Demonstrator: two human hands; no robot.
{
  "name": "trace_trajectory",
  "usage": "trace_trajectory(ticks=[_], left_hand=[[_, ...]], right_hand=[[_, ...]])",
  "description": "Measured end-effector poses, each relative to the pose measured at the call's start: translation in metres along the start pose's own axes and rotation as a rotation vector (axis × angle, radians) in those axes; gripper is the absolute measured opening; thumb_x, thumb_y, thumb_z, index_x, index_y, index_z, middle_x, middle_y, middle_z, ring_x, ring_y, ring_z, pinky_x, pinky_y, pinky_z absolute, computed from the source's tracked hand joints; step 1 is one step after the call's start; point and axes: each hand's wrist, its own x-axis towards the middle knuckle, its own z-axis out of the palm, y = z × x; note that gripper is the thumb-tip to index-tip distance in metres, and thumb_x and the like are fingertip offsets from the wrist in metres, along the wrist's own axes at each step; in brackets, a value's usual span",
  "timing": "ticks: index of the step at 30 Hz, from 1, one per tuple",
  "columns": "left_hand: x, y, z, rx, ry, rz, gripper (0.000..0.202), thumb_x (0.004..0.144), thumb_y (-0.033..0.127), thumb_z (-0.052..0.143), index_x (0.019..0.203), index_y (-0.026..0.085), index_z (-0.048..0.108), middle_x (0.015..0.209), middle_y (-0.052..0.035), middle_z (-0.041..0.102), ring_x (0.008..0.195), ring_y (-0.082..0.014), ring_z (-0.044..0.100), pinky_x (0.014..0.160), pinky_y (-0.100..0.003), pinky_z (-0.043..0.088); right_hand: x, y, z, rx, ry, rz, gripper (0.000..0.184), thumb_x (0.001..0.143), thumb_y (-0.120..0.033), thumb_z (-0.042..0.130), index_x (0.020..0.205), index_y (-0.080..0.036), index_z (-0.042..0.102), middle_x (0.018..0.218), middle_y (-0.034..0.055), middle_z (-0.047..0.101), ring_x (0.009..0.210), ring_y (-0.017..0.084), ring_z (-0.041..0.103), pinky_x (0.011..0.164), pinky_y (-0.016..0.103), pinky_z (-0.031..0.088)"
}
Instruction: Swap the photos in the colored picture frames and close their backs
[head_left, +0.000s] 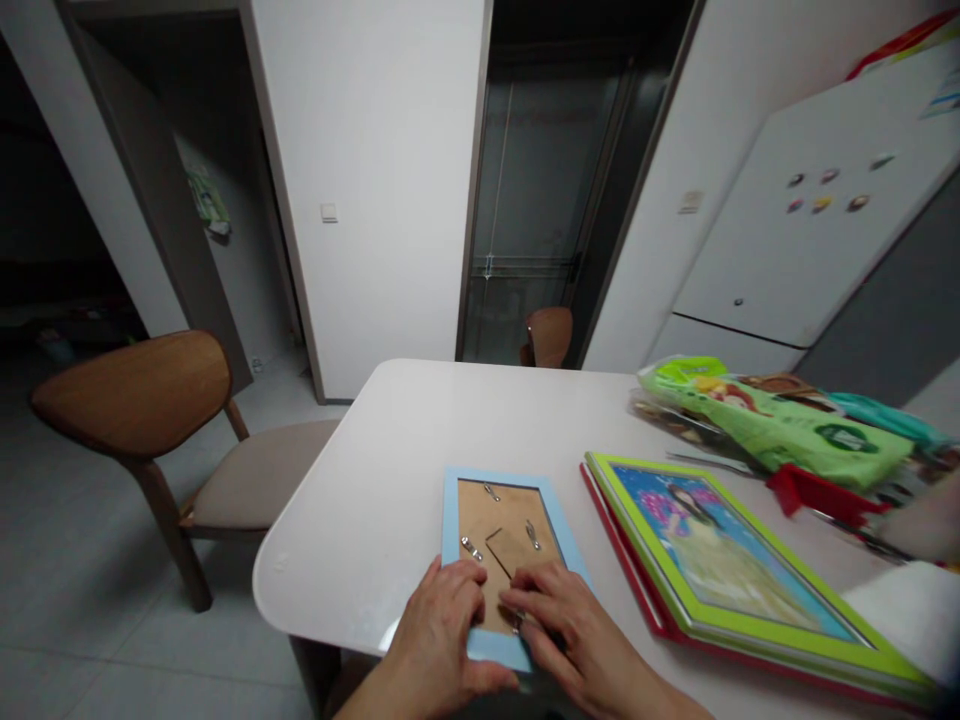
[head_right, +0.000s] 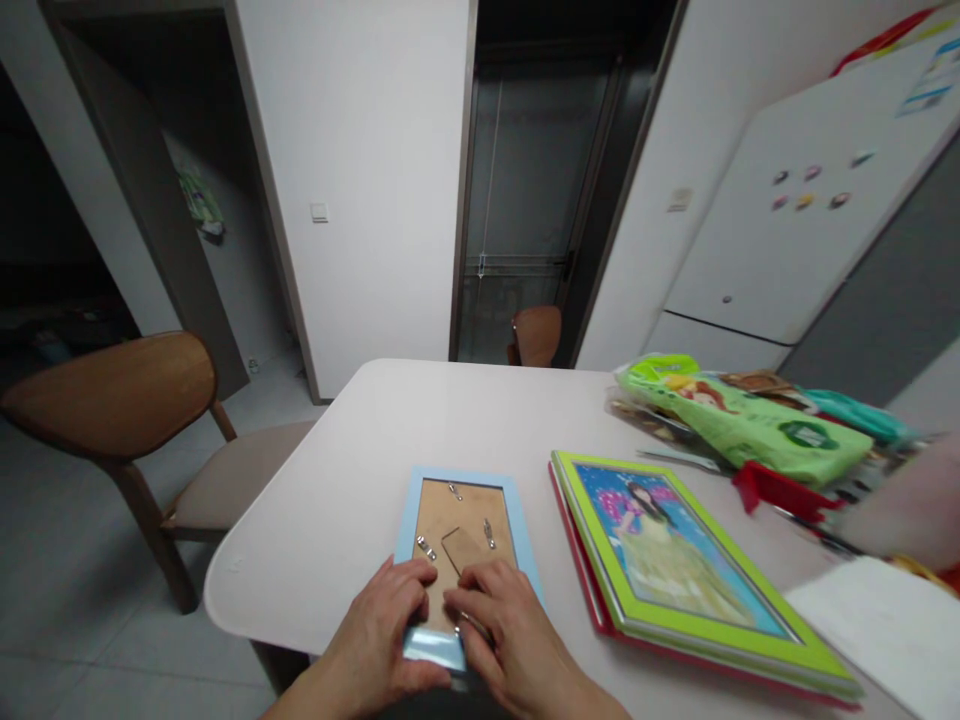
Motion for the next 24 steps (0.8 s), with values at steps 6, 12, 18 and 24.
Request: trace_trajectory(ticks=[6,12,18,24], left_hand=[[0.000,0.001,-0.004,-0.047,0.038,0.011,0.044,0.041,0.038,0.078,0.071,0.019,0.051,0.094,-0.0021,0.057,0.090,-0.0201,0.050,0.092,-0.038,0.029],[0.000,-0.001,-0.004,-0.085,0.030,0.019,0.043,0.041,0.037,0.078,0.070,0.019,0.052,0.092,-0.0016,0.056,0.088,-0.0191,0.050,0.092,-0.037,0.027],[-0.001,-0.003,-0.003,-0.105,0.045,0.026,0.042,0.041,0.038,0.078,0.068,0.018,0.052,0.093,-0.0022,0.057,0.089,-0.0195,0.050,0.091,-0.036,0.029],[-0.002,-0.005,-0.001,-0.120,0.061,0.039,0.043,0.041,0.036,0.078,0.069,0.019,0.051,0.099,-0.0032,0.056,0.093,-0.0209,0.049,0.093,-0.039,0.027]], right_hand=[[0.046,0.003,0.017,-0.069,0.045,0.049,0.026,0.080,-0.021,0.038,0.093,-0.023,0.060,0.086,0.0051,0.057,0.083,0.017,0.046,0.075,0.033,0.033],[0.056,-0.005,0.016,-0.051,-0.017,0.001,0.027,0.080,-0.019,0.036,0.073,-0.020,0.062,0.082,0.0023,0.059,0.081,0.016,0.044,0.073,0.031,0.030],[0.051,0.014,0.013,-0.039,0.090,0.018,0.026,0.080,-0.019,0.036,0.088,-0.019,0.061,0.090,0.0051,0.058,0.085,0.017,0.046,0.076,0.030,0.033],[0.043,0.052,-0.004,-0.258,0.107,0.162,0.029,0.078,-0.016,0.037,0.068,-0.017,0.064,0.075,0.0061,0.059,0.075,0.017,0.047,0.070,0.028,0.035]])
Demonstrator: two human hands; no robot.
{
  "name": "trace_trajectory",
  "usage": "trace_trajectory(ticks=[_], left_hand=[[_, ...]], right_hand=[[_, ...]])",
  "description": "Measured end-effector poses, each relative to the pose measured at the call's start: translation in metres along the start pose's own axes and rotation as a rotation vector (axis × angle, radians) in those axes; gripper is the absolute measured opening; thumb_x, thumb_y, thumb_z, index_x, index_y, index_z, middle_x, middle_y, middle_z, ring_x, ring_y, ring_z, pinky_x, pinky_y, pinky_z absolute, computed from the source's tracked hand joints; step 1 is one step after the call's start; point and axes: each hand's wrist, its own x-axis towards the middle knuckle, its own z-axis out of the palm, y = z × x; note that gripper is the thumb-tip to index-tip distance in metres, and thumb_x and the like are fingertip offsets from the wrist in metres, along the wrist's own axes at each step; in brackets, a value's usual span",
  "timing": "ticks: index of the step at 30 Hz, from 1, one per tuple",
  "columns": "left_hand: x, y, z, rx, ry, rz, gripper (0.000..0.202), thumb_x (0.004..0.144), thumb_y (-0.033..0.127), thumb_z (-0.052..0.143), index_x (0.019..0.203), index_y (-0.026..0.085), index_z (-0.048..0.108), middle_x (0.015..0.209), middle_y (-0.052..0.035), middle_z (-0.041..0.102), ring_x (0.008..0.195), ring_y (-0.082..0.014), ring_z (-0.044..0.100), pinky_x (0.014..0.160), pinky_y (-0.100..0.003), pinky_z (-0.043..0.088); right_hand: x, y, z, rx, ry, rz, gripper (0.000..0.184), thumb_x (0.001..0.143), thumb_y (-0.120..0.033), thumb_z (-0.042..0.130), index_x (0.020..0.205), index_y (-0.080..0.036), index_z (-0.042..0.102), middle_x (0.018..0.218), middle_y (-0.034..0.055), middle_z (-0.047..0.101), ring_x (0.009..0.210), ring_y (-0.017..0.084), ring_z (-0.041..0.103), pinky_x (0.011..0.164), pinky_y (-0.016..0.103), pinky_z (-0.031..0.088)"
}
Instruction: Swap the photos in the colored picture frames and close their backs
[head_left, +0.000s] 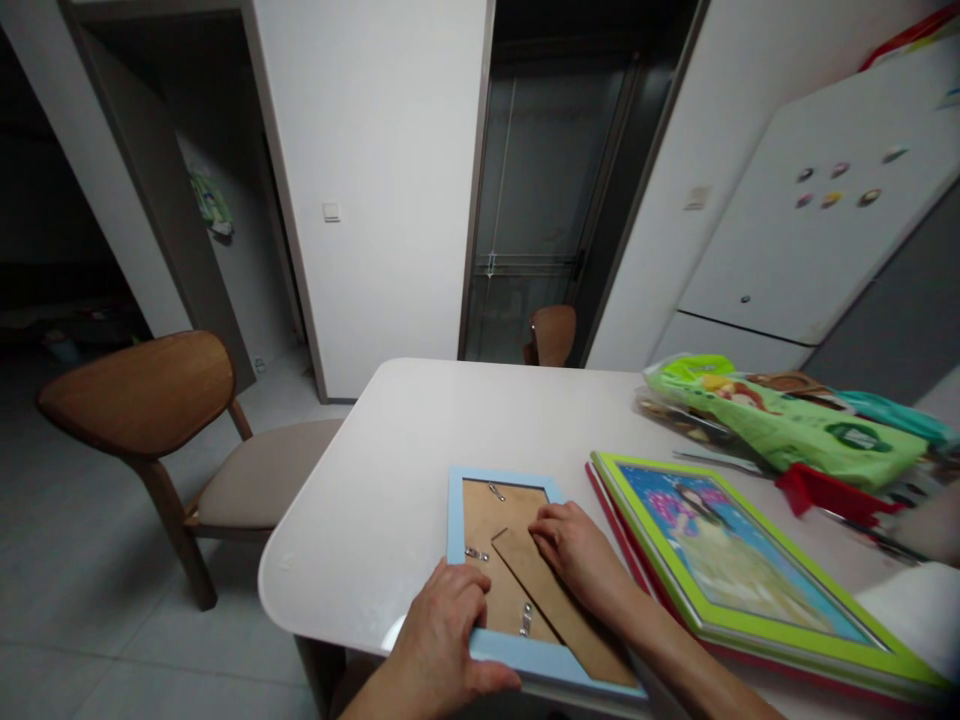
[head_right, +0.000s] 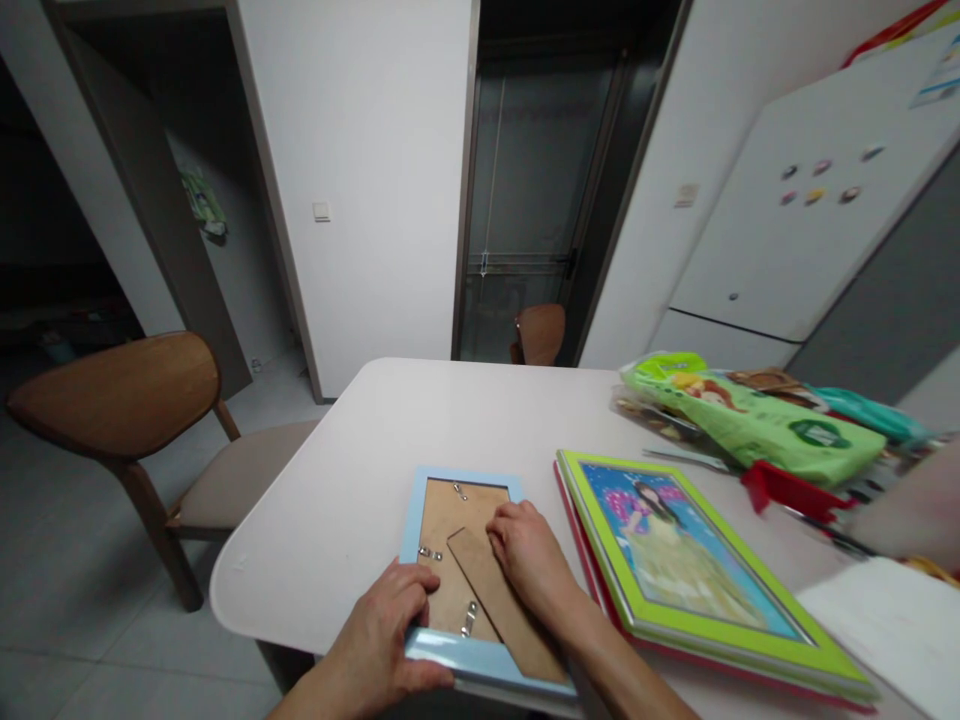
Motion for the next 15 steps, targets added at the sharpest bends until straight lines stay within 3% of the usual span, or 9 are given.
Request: trace_trajectory(ticks=[5,9,15], left_hand=[[0.001,0.000,0.003,0.012,0.021,-0.001,0.043,0.041,0.037,0.078,0.067,0.018,0.050,0.099,-0.0039,0.056,0.092,-0.0219,0.050,0.091,-0.041,0.030],[0.001,-0.001,0.004,0.011,0.039,0.015,0.041,0.043,0.038,0.077,0.066,0.018,0.050,0.097,-0.0046,0.057,0.091,-0.0225,0.050,0.091,-0.043,0.030],[0.001,-0.002,0.004,0.002,0.042,0.037,0.042,0.042,0.036,0.077,0.068,0.018,0.049,0.098,-0.0052,0.056,0.089,-0.0226,0.050,0.082,-0.037,0.038]], right_hand=[[-0.014,0.016,-0.004,-0.056,-0.018,-0.055,0.026,0.078,-0.018,0.039,0.067,-0.018,0.062,0.072,0.0051,0.059,0.075,0.017,0.047,0.068,0.028,0.034],[-0.017,0.014,-0.006,-0.044,-0.013,-0.066,0.024,0.077,-0.018,0.040,0.072,-0.020,0.063,0.074,0.0048,0.060,0.078,0.018,0.047,0.070,0.028,0.034],[0.026,-0.005,0.008,0.063,0.055,0.091,0.026,0.077,-0.022,0.038,0.074,-0.019,0.064,0.077,0.0049,0.064,0.076,0.016,0.052,0.071,0.025,0.034]])
